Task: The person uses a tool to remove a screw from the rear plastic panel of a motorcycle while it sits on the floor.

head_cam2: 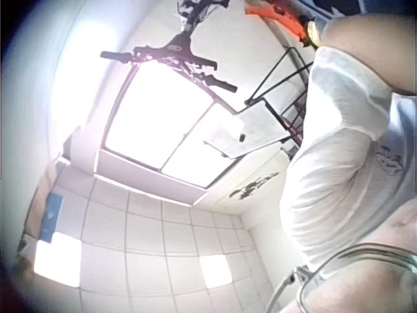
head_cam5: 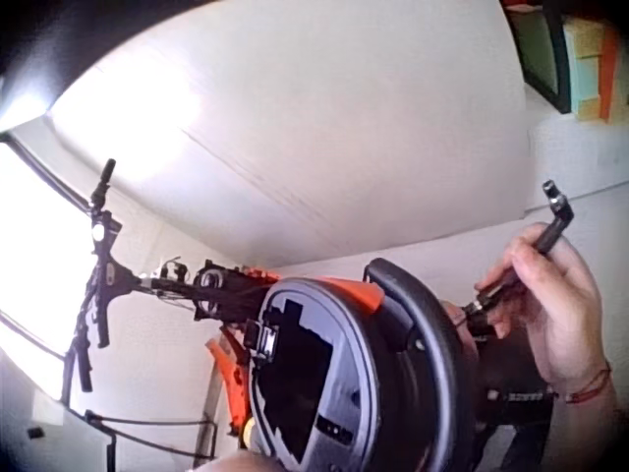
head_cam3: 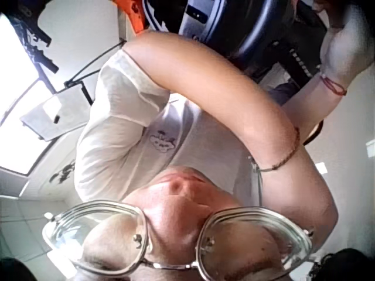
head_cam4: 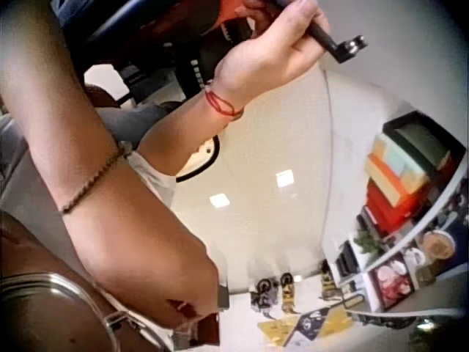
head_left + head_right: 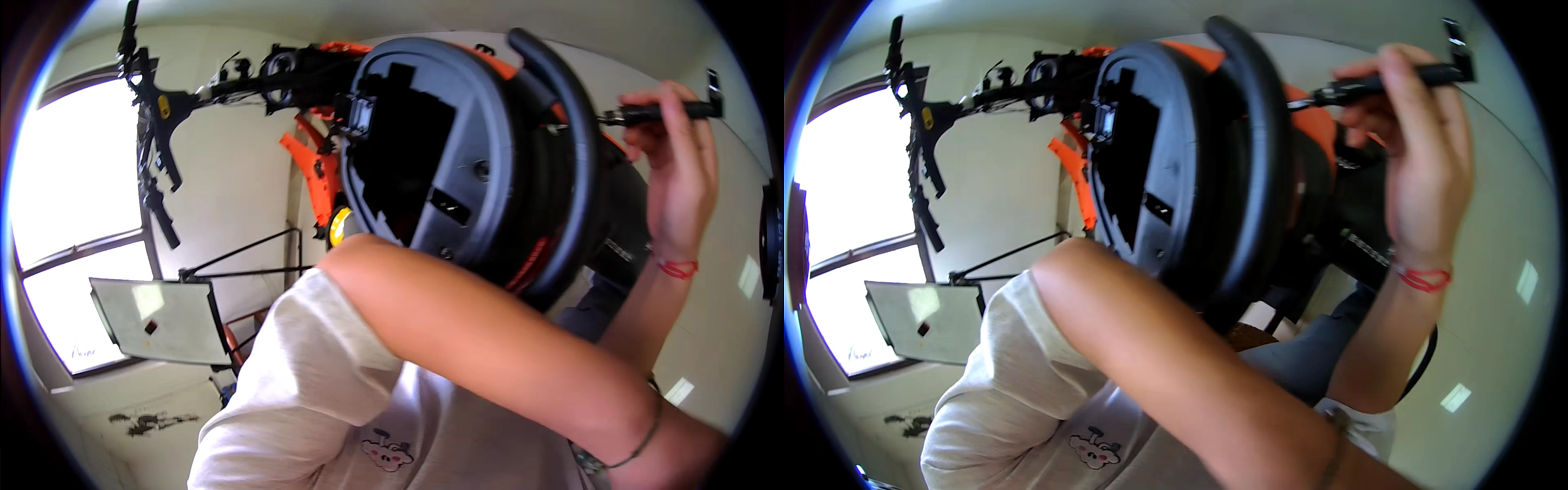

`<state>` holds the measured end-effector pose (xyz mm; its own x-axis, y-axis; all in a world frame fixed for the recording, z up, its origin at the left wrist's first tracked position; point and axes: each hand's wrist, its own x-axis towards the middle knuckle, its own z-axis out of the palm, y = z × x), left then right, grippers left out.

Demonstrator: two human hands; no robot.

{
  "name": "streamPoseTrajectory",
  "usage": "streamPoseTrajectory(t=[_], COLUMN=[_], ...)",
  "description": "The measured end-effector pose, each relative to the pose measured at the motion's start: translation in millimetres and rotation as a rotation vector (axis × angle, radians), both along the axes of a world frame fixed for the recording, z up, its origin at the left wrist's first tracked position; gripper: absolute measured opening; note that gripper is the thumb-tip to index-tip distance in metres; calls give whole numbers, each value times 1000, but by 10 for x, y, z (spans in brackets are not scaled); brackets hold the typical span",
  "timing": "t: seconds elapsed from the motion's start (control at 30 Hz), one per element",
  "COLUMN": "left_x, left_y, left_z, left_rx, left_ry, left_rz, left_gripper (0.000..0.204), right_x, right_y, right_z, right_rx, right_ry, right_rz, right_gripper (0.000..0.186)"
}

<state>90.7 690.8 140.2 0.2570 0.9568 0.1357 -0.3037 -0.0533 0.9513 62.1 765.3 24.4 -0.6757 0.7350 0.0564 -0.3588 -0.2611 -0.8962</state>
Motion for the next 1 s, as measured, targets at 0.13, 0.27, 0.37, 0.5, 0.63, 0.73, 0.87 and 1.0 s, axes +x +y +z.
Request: streamPoseTrajectory(t=[0.13,0.27,0.37,0.5,0.63,0.73,0.87,1.0], left_x=[-873,-1569,-1724,-1594,-1493,-1474,-1435,-1311], left_y=[-162,84,347,515,570,591,618,698], left_z=[285,643,632,362,387,549,655,637], left_rx=[-78,-188,-238,-242,-207,50,-101,-73], left_ry=[323,657,854,1196,1508,1832,1881,2120], left_rz=[46,139,198,232,69,-144,-83,-120], left_gripper=[31,33,34,37,41,15,16,19], right_x=[13,-43,-57,34,31,-24,-131,-175], right_y=[-122,-160,-198,-195,-216,-258,-310,-395], right_z=[70,126,114,76,96,101,87,56], right_rx=[-71,-17,22,165,280,408,333,271], right_ry=[-46,71,75,-1,16,-101,0,-58], right_rz=[14,17,-18,38,-18,-106,-101,-142], right_gripper=[30,22,25,19,24,24,27,25])
